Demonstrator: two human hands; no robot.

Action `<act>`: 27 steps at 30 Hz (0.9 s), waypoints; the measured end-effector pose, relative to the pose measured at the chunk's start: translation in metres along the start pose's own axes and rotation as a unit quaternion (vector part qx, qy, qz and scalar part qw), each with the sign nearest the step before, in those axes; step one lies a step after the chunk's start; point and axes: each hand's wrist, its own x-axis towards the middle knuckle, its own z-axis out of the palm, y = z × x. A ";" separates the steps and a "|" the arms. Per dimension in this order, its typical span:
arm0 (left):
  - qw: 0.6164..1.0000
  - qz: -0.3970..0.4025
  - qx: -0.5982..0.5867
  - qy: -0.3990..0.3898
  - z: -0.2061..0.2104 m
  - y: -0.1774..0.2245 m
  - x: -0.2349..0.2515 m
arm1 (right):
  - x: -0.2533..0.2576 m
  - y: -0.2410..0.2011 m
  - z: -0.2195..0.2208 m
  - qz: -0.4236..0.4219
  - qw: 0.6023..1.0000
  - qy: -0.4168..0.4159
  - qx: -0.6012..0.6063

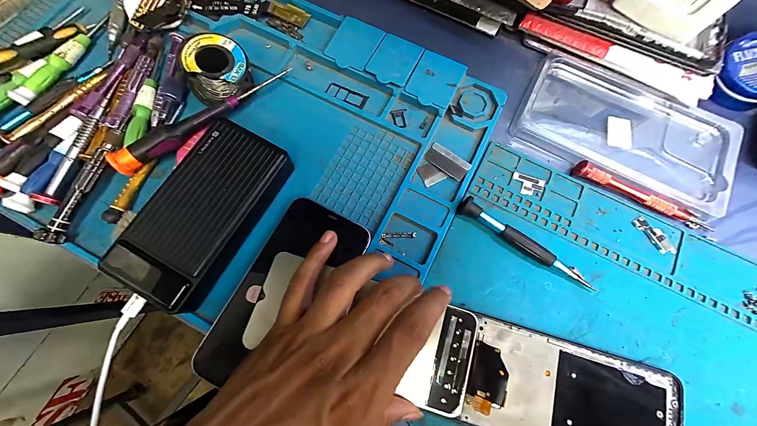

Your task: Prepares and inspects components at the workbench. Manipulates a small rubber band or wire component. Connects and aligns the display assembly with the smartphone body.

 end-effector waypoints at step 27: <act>0.999 0.017 -0.034 -0.007 0.000 -0.008 -0.007 | 0.042 0.008 0.059 -0.212 0.929 0.051 -0.300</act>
